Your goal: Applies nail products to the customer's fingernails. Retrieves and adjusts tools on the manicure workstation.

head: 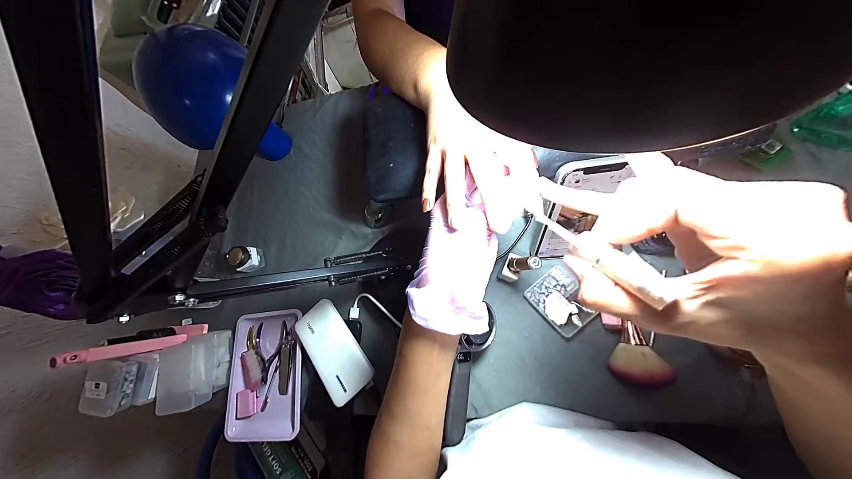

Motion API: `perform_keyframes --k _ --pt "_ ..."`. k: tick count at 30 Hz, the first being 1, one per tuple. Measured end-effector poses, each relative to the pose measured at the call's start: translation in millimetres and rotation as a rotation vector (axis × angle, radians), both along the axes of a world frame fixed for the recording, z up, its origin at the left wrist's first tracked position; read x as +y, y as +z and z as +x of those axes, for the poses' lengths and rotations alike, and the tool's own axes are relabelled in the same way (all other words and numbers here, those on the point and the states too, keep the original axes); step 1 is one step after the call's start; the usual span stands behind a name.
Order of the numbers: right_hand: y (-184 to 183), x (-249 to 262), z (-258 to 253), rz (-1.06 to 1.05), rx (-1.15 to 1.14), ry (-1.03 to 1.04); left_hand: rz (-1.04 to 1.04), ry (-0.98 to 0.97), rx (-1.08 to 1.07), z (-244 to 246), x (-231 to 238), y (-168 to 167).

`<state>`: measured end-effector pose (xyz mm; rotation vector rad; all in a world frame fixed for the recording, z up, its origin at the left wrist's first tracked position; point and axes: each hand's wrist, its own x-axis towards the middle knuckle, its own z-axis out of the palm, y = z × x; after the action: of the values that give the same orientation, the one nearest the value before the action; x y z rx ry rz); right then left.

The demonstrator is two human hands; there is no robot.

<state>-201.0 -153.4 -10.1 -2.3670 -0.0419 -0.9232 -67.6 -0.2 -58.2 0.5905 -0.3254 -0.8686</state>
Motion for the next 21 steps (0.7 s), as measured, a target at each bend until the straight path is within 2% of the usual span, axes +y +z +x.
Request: perform_keyframes --k 3,11,14,18,21 --pt "1 2 4 0.005 -0.025 -0.03 0.077 0.032 -0.094 -5 5 9" --pt "4 10 6 -0.206 -0.018 -0.111 0.13 0.055 -0.069 -7 4 12" --pt "4 9 5 -0.219 -0.005 -0.085 0.051 0.054 -0.096 -2 -3 4" --pt "3 5 1 -0.155 0.017 0.008 0.082 0.03 -0.054 -3 5 8" --pt "1 0 2 -0.01 0.001 0.046 0.04 -0.002 0.024 1 2 5"
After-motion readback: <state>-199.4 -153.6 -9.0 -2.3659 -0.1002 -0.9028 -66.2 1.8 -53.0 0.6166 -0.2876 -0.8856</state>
